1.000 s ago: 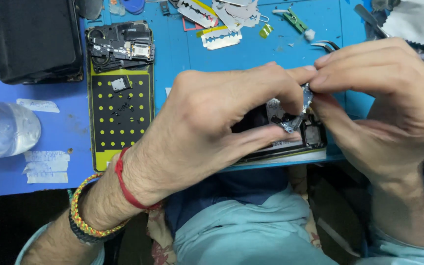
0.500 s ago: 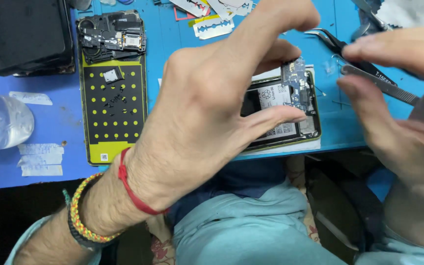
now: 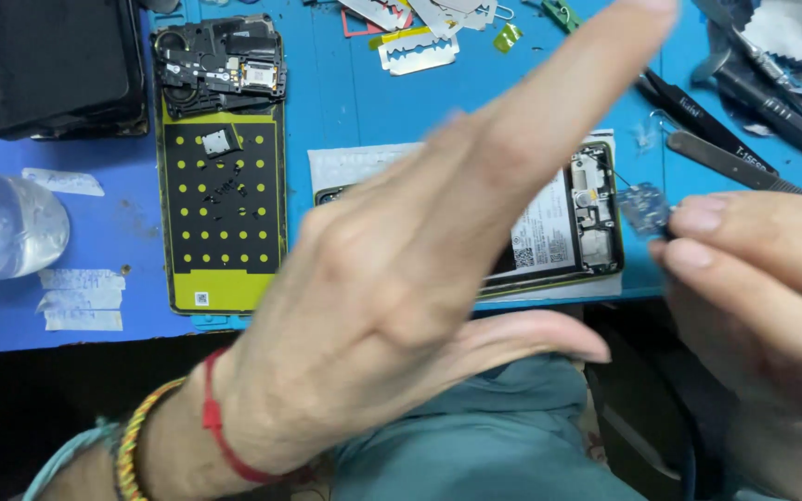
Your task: Cleaning the internal chassis of a mobile phone and installing a circuit board
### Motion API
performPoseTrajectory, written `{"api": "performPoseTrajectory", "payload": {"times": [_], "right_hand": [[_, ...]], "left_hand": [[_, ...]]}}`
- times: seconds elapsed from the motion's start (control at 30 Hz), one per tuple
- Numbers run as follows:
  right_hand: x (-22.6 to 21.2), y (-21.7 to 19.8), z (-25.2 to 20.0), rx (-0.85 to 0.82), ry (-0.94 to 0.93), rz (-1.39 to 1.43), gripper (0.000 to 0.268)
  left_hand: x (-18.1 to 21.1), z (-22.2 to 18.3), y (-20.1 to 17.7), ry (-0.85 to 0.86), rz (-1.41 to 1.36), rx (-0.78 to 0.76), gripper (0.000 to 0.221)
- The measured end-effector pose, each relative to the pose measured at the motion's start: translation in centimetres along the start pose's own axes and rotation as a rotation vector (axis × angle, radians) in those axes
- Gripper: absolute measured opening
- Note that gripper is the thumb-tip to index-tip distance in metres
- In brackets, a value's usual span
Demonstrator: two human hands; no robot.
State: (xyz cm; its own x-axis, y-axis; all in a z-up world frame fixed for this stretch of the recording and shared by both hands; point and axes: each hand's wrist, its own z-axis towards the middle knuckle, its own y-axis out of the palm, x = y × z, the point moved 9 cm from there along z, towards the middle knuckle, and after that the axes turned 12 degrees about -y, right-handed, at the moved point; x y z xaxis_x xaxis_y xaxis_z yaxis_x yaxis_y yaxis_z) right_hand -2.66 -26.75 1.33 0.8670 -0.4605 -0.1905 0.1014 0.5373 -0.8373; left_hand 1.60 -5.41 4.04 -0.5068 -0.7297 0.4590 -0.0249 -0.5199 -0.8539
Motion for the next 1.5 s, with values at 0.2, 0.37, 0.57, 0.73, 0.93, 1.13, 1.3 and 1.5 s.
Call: {"api": "performPoseTrajectory", "payload": {"times": [0.2,0.37,0.57,0.73,0.93,1.13,1.3,1.5], "right_hand": [[2.9,2.0,-6.7,0.132,0.388,0.149,0.028],[1.1,2.2,-6.5,0.203,0.663,0.36,0.035],[0.2,3.6,-1.0,0.052,0.547,0.254,0.021],[0.8,3.5,-0.9,0.035,0.562,0.197,0.021],[0.8,3.7,1.1,0.057,0.524,0.213,0.014],[1.1,4.0,2.8,0.035,0.6,0.281,0.022],[1.1,4.2,3.4,0.052,0.6,0.299,0.022],[1.7,4.8,2.5,0.048,0.711,0.336,0.029]], "left_hand": [[-1.1,-2.2,-0.8,0.01,0.197,0.033,0.084],[-3.0,-4.1,-0.4,-0.087,0.28,0.051,0.08],[-3.8,-4.9,-0.6,-0.128,0.19,0.048,0.081],[-3.0,-6.0,-1.2,-0.069,0.207,0.13,0.024],[-0.5,-7.4,-1.2,0.174,0.205,0.299,0.017],[2.0,-9.2,1.5,0.596,0.326,0.437,0.019],[2.1,-5.0,1.4,0.335,0.181,0.366,0.027],[0.8,-3.5,1.3,0.268,0.183,0.296,0.022]]}}
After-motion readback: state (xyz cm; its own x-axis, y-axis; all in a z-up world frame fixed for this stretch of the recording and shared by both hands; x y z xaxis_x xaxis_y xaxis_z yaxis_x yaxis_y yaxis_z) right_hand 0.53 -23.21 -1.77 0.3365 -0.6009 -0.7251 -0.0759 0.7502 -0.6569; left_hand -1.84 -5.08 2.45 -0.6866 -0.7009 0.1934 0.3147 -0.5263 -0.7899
